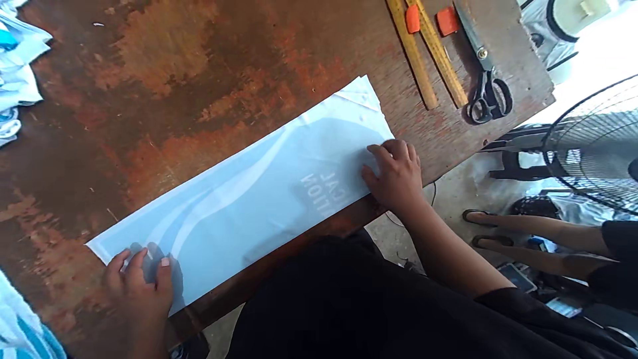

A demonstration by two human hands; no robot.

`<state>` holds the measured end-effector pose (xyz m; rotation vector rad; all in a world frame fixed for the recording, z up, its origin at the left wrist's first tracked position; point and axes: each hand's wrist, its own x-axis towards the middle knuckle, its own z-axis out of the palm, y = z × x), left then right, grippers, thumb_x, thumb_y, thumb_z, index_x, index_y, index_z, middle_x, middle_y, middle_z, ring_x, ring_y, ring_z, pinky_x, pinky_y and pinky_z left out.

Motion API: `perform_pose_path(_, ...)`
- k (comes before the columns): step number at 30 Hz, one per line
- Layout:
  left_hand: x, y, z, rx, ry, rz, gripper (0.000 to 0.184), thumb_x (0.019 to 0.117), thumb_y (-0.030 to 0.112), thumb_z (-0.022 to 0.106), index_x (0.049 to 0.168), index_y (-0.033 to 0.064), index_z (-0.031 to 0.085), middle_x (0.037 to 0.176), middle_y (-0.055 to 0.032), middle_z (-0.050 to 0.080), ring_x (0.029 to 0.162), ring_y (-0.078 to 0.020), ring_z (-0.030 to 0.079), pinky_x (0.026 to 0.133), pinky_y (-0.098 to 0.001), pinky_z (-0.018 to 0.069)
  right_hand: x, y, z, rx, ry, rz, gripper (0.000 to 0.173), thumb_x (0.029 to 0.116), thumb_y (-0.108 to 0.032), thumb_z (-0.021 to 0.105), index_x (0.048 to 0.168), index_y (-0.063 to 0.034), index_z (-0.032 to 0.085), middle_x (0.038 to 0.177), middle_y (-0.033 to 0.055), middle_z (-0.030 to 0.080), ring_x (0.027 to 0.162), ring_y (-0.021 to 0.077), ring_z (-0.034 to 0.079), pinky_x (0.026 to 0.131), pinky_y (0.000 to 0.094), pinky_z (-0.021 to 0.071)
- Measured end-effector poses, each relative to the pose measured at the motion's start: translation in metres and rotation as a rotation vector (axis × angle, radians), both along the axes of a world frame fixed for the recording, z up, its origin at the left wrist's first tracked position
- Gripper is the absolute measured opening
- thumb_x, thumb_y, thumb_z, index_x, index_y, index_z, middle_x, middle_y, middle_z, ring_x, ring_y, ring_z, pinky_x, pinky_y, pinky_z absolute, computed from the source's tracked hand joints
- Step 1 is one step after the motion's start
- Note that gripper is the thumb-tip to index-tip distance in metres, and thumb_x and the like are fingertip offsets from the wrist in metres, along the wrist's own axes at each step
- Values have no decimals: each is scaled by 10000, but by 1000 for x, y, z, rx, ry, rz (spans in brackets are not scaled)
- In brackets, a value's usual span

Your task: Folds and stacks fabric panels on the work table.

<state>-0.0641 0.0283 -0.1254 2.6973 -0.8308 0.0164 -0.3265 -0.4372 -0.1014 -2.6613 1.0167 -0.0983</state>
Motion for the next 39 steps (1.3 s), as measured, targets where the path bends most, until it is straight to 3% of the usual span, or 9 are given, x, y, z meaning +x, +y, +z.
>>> perform_pose_path(4,-1,1,-13,2,26,-47,623,1008,489,490,1392,11,598,1533,-337,418,1478,-477,347,1224,-538,271,36,0,-18,-35,-11,49,606,997,-557,511,1465,-176,570,1571,181,448,1468,448,364,1128,684,304)
perform_pose_path(8,-9,0,-15,21,29,-37,622,1019,487,454,1414,26,591,1541,-321,426,1481,-463,358,1216,-546,285,43,-11,-27,-78,61,48,724,994,-686,389,1562,-243,455,1669,107,329,1541,411,256,1156,735,188)
perform_pose_path(19,-2,15,0,29,36,155,470,1010,353,523,1232,-31,679,1393,-305,566,1354,-468,494,1165,-563,343,103,-68,15,41,135,62,431,995,-374,585,1307,-86,661,1337,269,582,1258,497,530,963,706,410)
perform_pose_path(24,2,12,16,80,57,178,361,1005,260,538,1108,-33,724,1146,-286,680,1072,-446,665,940,-596,520,122,-60,30,65,115,96,468,1007,-359,587,1348,-41,622,1333,305,576,1243,532,543,955,727,432)
perform_pose_path(28,13,0,44,-53,406,283,283,1008,195,624,1129,-51,696,1066,-235,698,959,-351,682,865,-551,547,118,-6,26,110,2,311,419,1011,-316,585,1277,-1,660,1239,294,627,1149,507,610,886,687,499)
perform_pose_path(30,5,-4,83,-379,707,29,310,1019,342,586,1147,80,693,1090,-46,714,994,-151,691,876,-367,587,115,24,24,145,-62,425,404,1005,-305,584,1246,5,678,1190,269,643,1083,471,636,851,651,521)
perform_pose_path(33,-39,-43,158,-764,1137,-657,522,993,649,499,1166,207,716,1178,30,725,1139,-125,662,985,-347,547,113,59,25,216,-164,572,403,983,-315,589,1207,-2,707,1123,223,671,982,396,677,789,568,563)
perform_pose_path(36,-74,-82,182,-940,1232,-1013,305,1032,361,579,938,105,718,916,-64,682,911,-171,640,820,-333,515,120,81,38,397,-301,774,373,978,-329,606,1161,-30,735,1061,146,698,867,250,688,706,413,592)
perform_pose_path(39,-82,-93,154,-975,1135,-862,264,1046,244,567,881,57,656,847,-32,639,846,-89,605,785,-263,493,126,107,84,711,-515,1074,367,1005,-363,605,1158,-52,727,1040,59,700,916,101,663,786,271,583)
